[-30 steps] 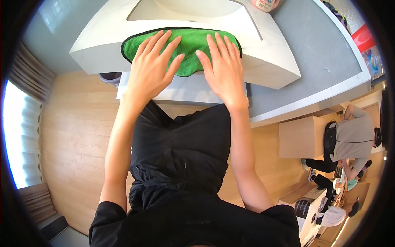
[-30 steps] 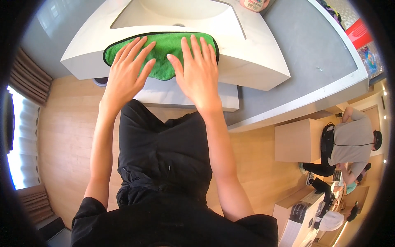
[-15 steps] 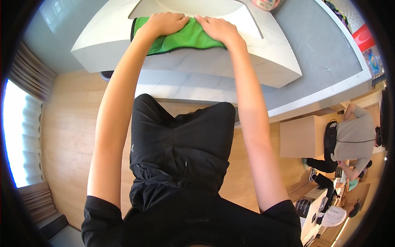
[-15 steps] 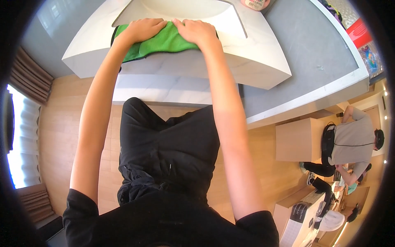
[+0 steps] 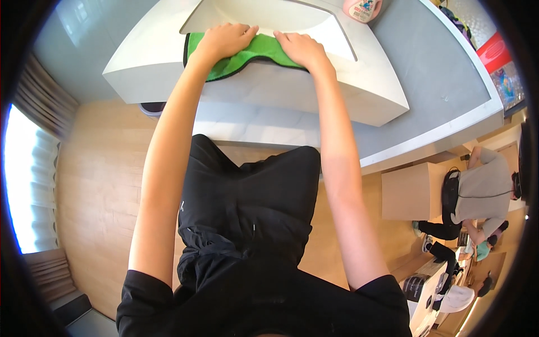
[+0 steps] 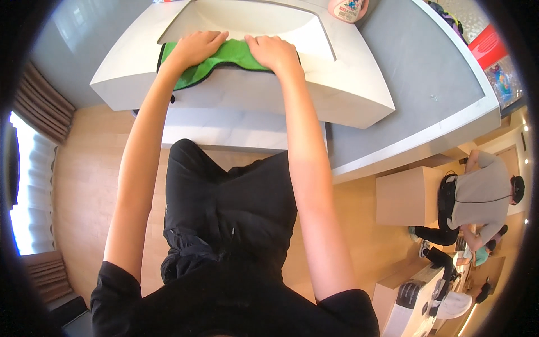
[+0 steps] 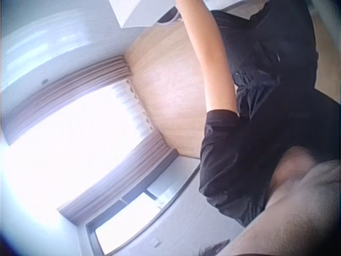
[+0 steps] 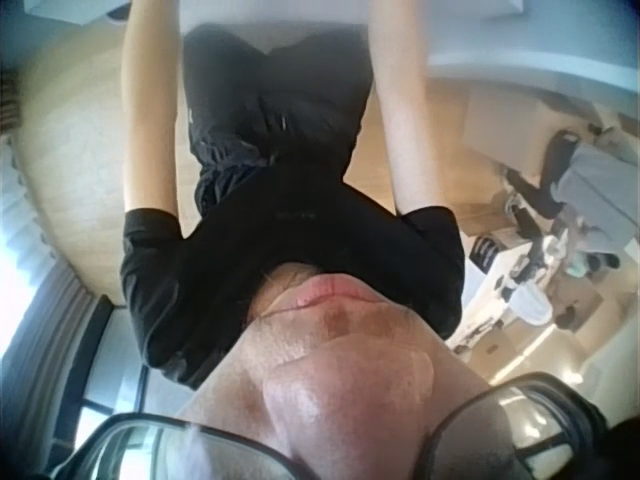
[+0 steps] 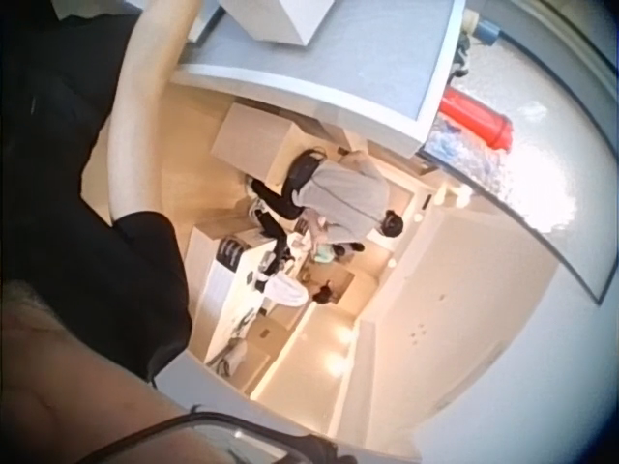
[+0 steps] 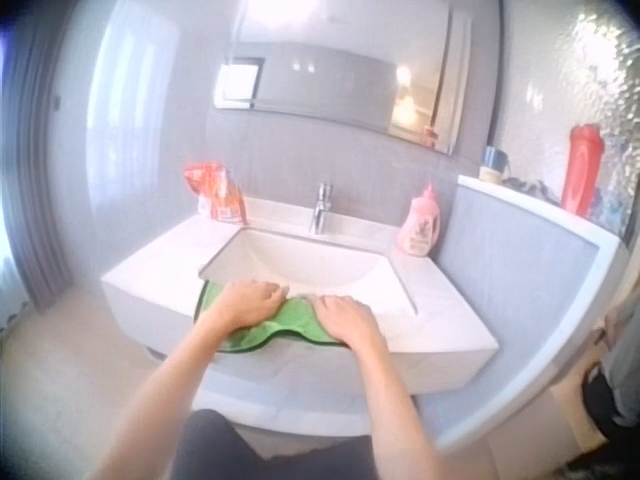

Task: The person cleans the edge of a bathroom sink by hand using a green cloth, wiping back and forth along the flat surface.

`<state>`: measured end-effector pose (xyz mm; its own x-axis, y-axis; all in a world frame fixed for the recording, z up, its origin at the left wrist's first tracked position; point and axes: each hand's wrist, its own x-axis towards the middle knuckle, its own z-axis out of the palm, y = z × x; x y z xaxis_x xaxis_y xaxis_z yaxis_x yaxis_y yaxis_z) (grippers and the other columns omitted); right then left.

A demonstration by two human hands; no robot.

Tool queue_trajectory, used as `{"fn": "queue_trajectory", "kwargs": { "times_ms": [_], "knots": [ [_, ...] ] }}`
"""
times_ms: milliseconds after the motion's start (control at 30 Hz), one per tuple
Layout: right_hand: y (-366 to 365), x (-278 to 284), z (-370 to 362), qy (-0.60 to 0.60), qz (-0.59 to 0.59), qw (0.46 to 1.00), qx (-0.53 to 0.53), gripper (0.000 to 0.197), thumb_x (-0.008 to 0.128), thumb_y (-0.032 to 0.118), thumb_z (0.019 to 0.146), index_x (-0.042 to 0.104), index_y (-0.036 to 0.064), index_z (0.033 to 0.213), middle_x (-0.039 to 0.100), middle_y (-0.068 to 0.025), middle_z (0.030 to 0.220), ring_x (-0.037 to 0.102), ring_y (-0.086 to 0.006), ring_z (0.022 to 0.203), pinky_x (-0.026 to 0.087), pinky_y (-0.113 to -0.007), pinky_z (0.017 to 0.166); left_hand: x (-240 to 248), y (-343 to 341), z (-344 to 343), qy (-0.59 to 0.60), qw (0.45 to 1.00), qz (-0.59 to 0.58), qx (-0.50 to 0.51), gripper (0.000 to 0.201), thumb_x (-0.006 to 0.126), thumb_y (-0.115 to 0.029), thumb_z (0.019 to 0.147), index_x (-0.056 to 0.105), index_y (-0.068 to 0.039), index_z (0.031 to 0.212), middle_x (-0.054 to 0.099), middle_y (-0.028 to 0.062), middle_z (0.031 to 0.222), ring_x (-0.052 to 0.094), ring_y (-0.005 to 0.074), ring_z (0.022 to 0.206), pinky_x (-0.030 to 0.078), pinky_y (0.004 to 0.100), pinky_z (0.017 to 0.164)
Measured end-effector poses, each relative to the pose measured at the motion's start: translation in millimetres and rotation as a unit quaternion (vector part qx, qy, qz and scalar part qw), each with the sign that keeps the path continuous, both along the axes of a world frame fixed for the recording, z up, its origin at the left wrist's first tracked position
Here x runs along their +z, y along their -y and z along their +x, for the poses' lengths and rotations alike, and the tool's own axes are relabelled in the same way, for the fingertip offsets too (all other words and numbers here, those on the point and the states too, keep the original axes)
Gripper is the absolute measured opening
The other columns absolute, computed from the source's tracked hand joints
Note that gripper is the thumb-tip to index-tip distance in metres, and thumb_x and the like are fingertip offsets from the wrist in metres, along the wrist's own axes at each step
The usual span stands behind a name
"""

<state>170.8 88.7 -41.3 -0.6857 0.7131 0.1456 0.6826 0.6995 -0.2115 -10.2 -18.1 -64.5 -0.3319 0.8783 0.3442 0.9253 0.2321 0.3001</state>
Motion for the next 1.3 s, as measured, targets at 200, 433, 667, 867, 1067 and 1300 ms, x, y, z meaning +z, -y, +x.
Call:
{"fn": "queue_trajectory", "kwargs": {
  "times_ms": [200, 433, 667, 867, 1067, 1300],
  "knots": [
    [26.8, -21.9, 26.8, -0.121, 0.103, 0.986, 0.059, 0.052, 0.040, 0.044, 0.105, 0.066, 0.0063, 0.128, 0.066, -0.0150, 0.131, 0.060, -0.0345, 0.122, 0.040, -0.044, 0.111, -10.0, 30.1, 15.5, -0.102, 0.989, 0.098, -0.038, 0.043, 0.046, -0.043, 0.102, 0.073, -0.013, 0.115, 0.074, 0.0117, 0.109, 0.067, 0.0354, 0.109, 0.050, 0.0450, 0.099],
    [65.0, -48.1, 51.0, -0.195, 0.229, 0.951, 0.067, 0.049, 0.050, 0.040, 0.103, 0.062, 0.0045, 0.134, 0.062, -0.0204, 0.136, 0.053, -0.0378, 0.132, 0.037, -0.048, 0.114, -22.2, 85.3, 58.8, -0.176, 0.961, 0.206, -0.044, 0.041, 0.057, -0.028, 0.100, 0.061, -0.007, 0.135, 0.063, 0.0159, 0.137, 0.057, 0.0337, 0.129, 0.044, 0.0445, 0.108],
    [99.4, -50.3, 67.9, -0.223, 0.237, 0.942, 0.082, 0.053, 0.054, 0.042, 0.103, 0.061, -0.0001, 0.133, 0.060, -0.0232, 0.137, 0.051, -0.0425, 0.131, 0.036, -0.050, 0.114, -19.9, 107.1, 71.8, -0.143, 0.968, 0.196, -0.062, 0.041, 0.056, -0.027, 0.102, 0.061, -0.007, 0.137, 0.059, 0.0166, 0.141, 0.052, 0.0359, 0.133, 0.040, 0.0464, 0.113],
    [79.6, -49.1, 51.3, -0.227, 0.236, 0.943, 0.067, 0.059, 0.052, 0.048, 0.102, 0.064, -0.0022, 0.129, 0.062, -0.0235, 0.136, 0.052, -0.0424, 0.131, 0.036, -0.049, 0.115, -16.9, 77.8, 59.9, -0.137, 0.974, 0.164, -0.073, 0.040, 0.051, -0.028, 0.103, 0.062, -0.007, 0.136, 0.059, 0.0177, 0.142, 0.052, 0.0352, 0.135, 0.038, 0.0453, 0.115],
    [41.7, -44.1, 24.2, -0.182, 0.234, 0.954, 0.035, 0.072, 0.037, 0.065, 0.102, 0.065, 0.0051, 0.131, 0.064, -0.0187, 0.135, 0.055, -0.0393, 0.129, 0.040, -0.047, 0.112, -14.7, 41.3, 27.9, -0.114, 0.983, 0.111, -0.093, 0.043, 0.047, -0.033, 0.104, 0.061, -0.009, 0.136, 0.061, 0.0161, 0.140, 0.053, 0.0346, 0.133, 0.039, 0.0445, 0.114],
    [-5.9, -7.1, 2.6, 0.044, -0.006, 0.999, 0.031, 0.073, 0.028, 0.069, 0.101, 0.065, 0.0147, 0.134, 0.066, -0.0119, 0.133, 0.058, -0.0349, 0.126, 0.042, -0.046, 0.109, 9.1, -15.0, 3.0, 0.016, 0.984, -0.159, -0.075, 0.057, 0.029, -0.050, 0.103, 0.063, -0.016, 0.133, 0.066, 0.0092, 0.134, 0.058, 0.0332, 0.126, 0.043, 0.0447, 0.108]
  ]
}}
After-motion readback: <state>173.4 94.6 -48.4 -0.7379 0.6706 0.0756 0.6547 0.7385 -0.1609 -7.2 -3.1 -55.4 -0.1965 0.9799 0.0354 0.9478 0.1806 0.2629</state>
